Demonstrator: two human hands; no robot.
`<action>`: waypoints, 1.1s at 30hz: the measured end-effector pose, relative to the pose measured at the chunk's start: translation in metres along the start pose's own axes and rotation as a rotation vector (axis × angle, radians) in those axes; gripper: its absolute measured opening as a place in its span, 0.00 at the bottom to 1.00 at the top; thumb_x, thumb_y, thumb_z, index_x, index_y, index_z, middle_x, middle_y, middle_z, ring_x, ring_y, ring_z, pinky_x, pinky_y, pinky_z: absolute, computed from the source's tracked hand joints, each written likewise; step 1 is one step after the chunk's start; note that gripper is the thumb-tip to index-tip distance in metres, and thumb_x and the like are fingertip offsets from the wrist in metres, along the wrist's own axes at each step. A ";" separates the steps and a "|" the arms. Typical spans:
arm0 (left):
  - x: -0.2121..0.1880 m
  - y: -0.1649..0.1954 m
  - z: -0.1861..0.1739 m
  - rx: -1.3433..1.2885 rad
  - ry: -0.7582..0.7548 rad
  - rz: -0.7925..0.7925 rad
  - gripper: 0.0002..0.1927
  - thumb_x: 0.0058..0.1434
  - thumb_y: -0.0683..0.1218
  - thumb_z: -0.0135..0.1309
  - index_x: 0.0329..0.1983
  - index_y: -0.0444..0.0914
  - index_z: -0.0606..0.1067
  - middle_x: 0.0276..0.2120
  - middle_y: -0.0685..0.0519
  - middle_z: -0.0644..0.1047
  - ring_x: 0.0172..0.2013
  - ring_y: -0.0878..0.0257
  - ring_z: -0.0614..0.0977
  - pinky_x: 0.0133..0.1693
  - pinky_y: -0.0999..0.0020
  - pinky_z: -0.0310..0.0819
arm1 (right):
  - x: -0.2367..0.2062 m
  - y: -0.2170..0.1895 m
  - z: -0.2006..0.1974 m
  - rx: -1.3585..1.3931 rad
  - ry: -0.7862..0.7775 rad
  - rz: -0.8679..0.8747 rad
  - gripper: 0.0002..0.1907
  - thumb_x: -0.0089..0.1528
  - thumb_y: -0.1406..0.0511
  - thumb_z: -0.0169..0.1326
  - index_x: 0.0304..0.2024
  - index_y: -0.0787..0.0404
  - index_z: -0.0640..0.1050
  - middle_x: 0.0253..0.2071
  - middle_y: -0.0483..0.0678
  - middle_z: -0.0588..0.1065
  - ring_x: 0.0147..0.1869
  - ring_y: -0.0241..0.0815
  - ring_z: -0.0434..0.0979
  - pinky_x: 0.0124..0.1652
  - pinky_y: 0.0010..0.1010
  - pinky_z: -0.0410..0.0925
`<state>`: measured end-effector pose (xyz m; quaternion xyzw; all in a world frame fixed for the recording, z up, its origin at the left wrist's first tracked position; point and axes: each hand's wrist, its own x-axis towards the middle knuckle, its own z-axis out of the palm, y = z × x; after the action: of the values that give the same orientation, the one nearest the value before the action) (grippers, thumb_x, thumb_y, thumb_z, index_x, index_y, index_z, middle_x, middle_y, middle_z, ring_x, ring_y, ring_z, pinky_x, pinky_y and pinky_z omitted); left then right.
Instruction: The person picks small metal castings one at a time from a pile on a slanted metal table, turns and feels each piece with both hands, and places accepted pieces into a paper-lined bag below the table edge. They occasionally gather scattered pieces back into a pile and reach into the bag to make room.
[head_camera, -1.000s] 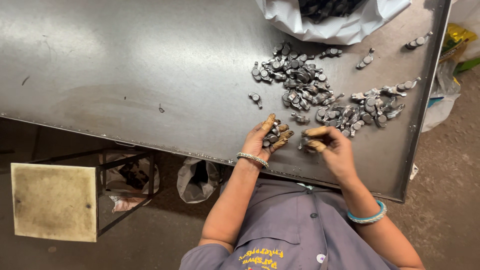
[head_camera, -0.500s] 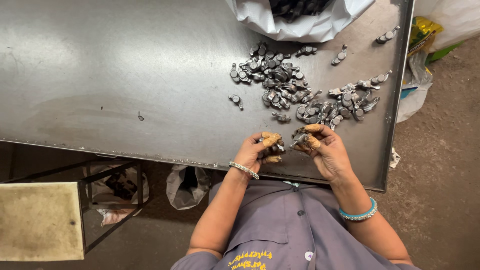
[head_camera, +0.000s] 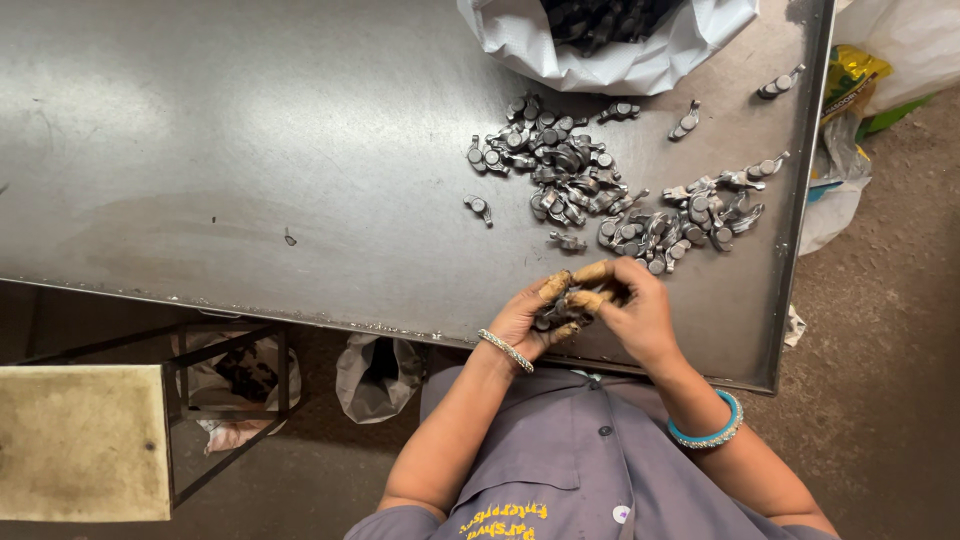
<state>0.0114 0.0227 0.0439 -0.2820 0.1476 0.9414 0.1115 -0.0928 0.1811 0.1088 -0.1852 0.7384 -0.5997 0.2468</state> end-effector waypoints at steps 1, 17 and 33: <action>0.001 0.002 0.000 -0.025 0.022 0.009 0.19 0.69 0.49 0.56 0.61 0.38 0.73 0.45 0.48 0.82 0.41 0.58 0.86 0.36 0.64 0.86 | 0.001 -0.005 0.000 -0.102 0.057 -0.046 0.12 0.57 0.74 0.66 0.43 0.65 0.81 0.39 0.44 0.77 0.36 0.31 0.73 0.36 0.22 0.68; 0.164 0.184 0.206 -0.145 -0.532 0.510 0.25 0.63 0.59 0.58 0.58 0.44 0.69 0.54 0.55 0.75 0.56 0.50 0.78 0.54 0.44 0.78 | 0.026 -0.009 0.032 -0.909 0.098 -0.478 0.24 0.52 0.73 0.60 0.52 0.62 0.78 0.54 0.54 0.74 0.59 0.58 0.69 0.57 0.46 0.65; 0.015 0.191 0.077 1.902 0.594 0.364 0.63 0.27 0.32 0.71 0.70 0.54 0.62 0.65 0.50 0.60 0.52 0.39 0.75 0.52 0.52 0.76 | 0.000 -0.007 0.002 -0.448 0.154 -0.230 0.15 0.56 0.75 0.62 0.45 0.63 0.77 0.43 0.50 0.79 0.45 0.47 0.80 0.47 0.35 0.73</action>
<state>-0.0952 -0.1275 0.1385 -0.2720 0.8988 0.3278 0.1034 -0.0919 0.1774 0.1155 -0.2717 0.8434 -0.4577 0.0728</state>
